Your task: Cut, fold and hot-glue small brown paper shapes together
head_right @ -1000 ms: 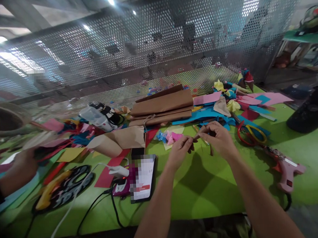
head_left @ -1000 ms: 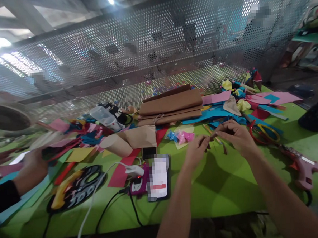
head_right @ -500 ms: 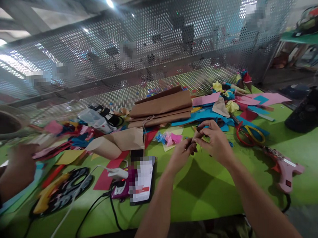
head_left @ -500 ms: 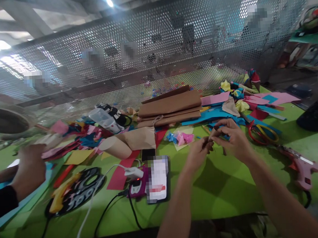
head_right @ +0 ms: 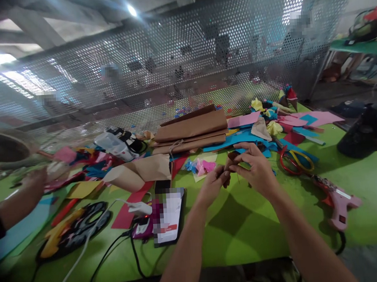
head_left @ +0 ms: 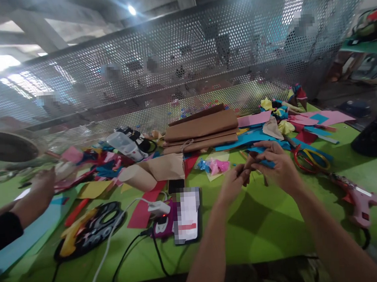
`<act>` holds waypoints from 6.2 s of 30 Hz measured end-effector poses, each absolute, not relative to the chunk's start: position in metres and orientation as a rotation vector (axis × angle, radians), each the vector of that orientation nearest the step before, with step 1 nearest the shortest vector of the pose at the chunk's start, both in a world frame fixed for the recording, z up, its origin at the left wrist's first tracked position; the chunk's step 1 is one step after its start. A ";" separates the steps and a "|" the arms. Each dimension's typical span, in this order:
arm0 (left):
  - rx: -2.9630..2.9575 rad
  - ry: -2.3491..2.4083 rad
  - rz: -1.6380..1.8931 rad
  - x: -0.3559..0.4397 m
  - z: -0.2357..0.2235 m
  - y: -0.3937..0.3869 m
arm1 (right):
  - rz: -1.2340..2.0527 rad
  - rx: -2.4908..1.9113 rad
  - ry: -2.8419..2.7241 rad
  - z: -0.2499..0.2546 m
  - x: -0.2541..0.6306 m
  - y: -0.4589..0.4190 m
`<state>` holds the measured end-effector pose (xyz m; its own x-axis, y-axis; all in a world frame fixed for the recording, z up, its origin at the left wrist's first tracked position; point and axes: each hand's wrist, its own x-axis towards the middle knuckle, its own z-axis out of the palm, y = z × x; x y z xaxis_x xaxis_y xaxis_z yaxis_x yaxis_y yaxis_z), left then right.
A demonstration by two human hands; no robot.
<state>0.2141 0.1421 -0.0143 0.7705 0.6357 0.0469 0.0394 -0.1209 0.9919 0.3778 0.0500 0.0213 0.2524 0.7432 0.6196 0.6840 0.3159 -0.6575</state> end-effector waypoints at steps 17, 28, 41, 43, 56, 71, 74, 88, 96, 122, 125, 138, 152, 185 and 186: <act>1.609 0.555 0.635 0.215 -0.011 0.139 | 0.080 -1.329 -1.488 0.025 0.376 0.048; 1.579 0.441 0.677 0.213 -0.015 0.135 | -0.004 -1.302 -1.580 0.025 0.374 0.049; 1.622 0.396 0.736 0.214 -0.023 0.134 | 0.050 -1.320 -1.700 0.019 0.372 0.051; 1.605 0.390 0.738 0.214 -0.023 0.134 | 0.044 -1.301 -1.691 0.019 0.372 0.051; 1.533 0.397 0.682 0.215 -0.013 0.131 | 0.009 -1.300 -1.672 0.019 0.373 0.052; 1.494 0.458 0.530 0.203 -0.012 0.145 | 0.037 -1.345 -1.462 0.024 0.384 0.051; 1.463 0.491 0.565 0.198 -0.010 0.149 | 0.059 -1.374 -1.393 0.026 0.387 0.050; 1.851 0.646 0.565 0.208 -0.016 0.149 | 0.094 -1.392 -1.397 0.024 0.387 0.050; 1.758 0.489 0.565 0.211 -0.016 0.144 | 0.031 -1.332 -1.580 0.019 0.382 0.053; 1.672 0.540 0.593 0.213 -0.013 0.141 | 0.076 -1.313 -1.469 0.024 0.379 0.050; 1.678 0.541 0.594 0.213 -0.012 0.140 | 0.088 -1.317 -1.478 0.022 0.379 0.051; 1.727 0.518 0.600 0.215 -0.016 0.140 | 0.106 -1.371 -1.471 0.022 0.383 0.052; 1.171 0.622 0.789 0.214 -0.016 0.136 | 0.398 -1.370 -1.308 0.014 0.389 0.057; 1.210 0.668 0.892 0.229 -0.023 0.127 | 0.206 -1.525 -0.822 -0.021 0.371 -0.006; 1.219 0.689 0.905 0.229 -0.023 0.128 | 0.159 -1.561 -0.797 -0.022 0.379 -0.022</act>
